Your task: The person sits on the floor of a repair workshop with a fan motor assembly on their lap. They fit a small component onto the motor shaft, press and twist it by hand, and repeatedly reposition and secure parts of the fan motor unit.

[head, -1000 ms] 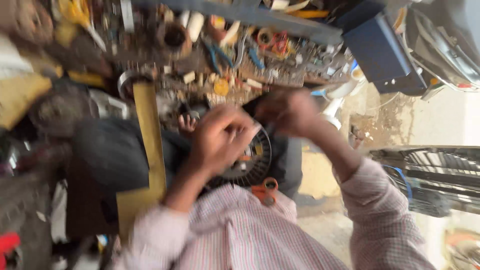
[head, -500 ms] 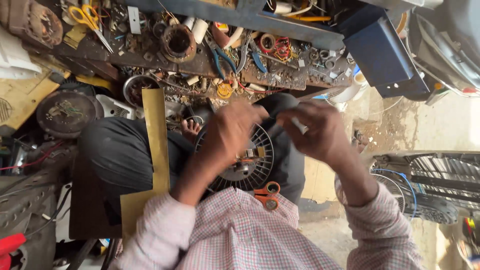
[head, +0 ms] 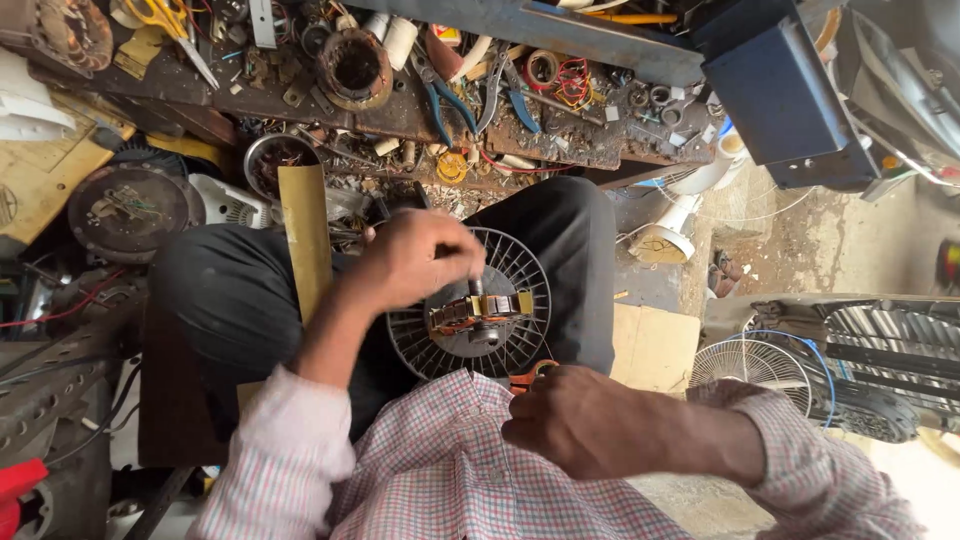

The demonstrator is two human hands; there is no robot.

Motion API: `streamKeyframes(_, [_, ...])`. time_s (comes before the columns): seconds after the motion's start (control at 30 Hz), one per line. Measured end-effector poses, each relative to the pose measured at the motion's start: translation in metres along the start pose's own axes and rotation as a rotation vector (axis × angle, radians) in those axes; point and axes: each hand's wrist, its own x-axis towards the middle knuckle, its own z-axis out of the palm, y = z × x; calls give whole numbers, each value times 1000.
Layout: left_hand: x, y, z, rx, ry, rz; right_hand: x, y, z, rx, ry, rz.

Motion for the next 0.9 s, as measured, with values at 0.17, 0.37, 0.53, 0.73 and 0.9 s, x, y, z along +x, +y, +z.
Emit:
streamKeyframes(0.17, [-68,47,44,163,261,458,25,34,-47,-107,489,-135])
streamKeyframes(0.37, [-58,32,45,251,426,272,50,136,-24,34,552,248])
streamKeyframes(0.53, [17,11,21,-93,88,88,8,120,-22,-178,359,467])
streamKeyframes(0.73, [-6,28,0,-83,114,79,32,8,-55,-157,83,-78])
streamKeyframes(0.9, [-83,38,46,332,256,297,55,61,-62,-78,358,-41])
